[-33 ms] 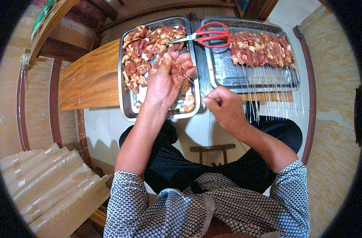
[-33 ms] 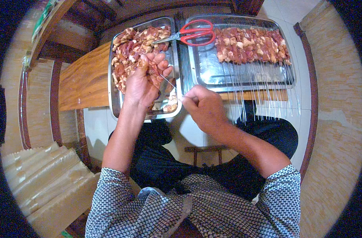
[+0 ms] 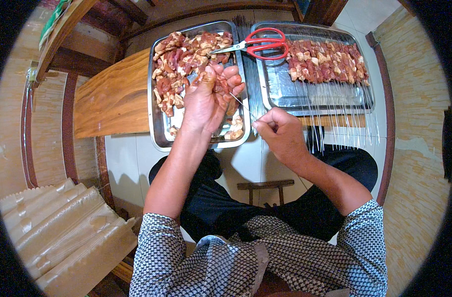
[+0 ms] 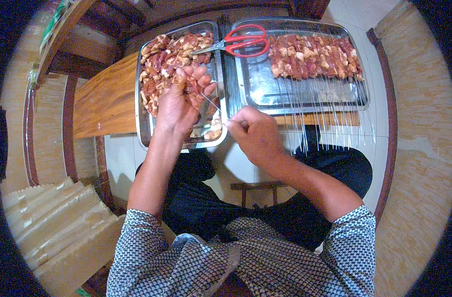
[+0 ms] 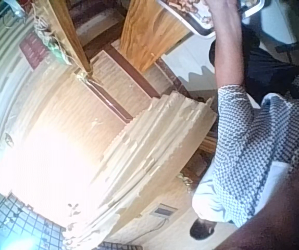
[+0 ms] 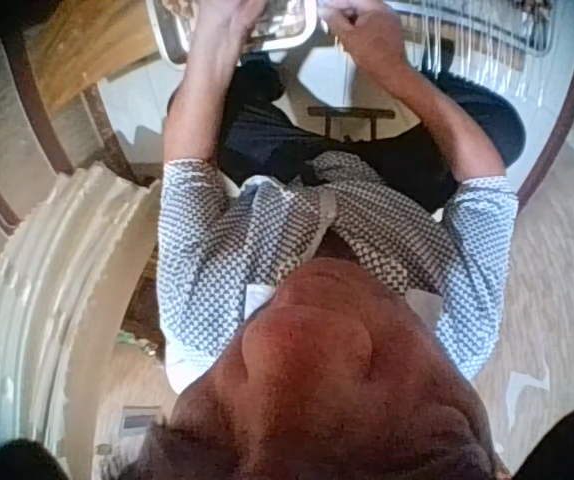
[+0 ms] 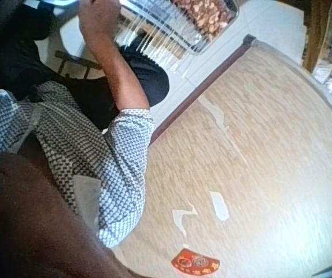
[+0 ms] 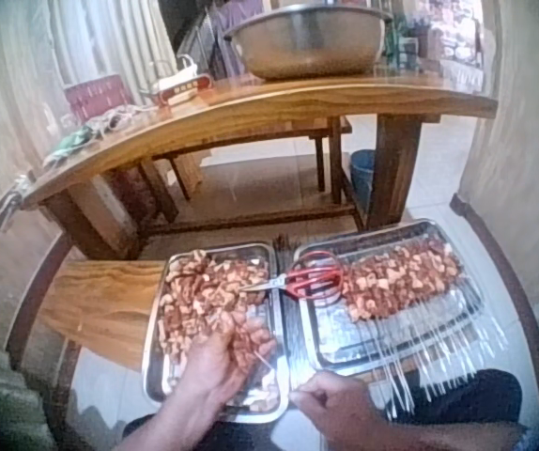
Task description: The person sits on the floor and threads pieces of marinated meat from a metal tray onto thin metal skewers. The person picks up meat with one hand and pushes it onto the skewer held in the other hand, then places the completed skewer onto a second tray.
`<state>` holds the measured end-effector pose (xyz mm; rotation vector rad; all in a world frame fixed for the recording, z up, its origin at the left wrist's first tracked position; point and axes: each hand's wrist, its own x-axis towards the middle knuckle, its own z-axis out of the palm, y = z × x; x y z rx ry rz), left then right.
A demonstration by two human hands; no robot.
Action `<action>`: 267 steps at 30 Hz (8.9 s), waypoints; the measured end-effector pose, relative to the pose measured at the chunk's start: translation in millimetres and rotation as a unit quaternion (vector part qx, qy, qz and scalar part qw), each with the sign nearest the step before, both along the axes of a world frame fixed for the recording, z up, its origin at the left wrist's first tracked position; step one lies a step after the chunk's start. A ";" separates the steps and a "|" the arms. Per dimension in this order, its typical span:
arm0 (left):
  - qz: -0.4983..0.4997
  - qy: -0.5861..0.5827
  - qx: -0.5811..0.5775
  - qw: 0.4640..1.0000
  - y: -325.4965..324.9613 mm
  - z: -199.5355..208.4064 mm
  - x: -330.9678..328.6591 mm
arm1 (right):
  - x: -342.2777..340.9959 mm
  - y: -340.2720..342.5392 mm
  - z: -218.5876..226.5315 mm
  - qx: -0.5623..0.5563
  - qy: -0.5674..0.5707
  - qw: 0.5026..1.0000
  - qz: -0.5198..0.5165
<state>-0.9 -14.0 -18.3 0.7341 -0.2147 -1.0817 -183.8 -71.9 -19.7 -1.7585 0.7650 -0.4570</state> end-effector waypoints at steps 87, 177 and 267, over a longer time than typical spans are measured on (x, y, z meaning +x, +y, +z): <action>0.097 -0.776 0.375 0.498 29.9 -4.4 100.3 | -12.2 -19.4 24.3 0.145 0.065 0.987 0.002; 0.003 0.013 -0.009 1.000 20.1 10.4 43.2 | -14.9 -1.0 29.8 -0.043 0.034 0.995 0.085; 0.060 -0.030 0.062 0.996 2.0 21.4 14.9 | 0.2 -19.2 13.6 -0.083 0.039 0.989 0.116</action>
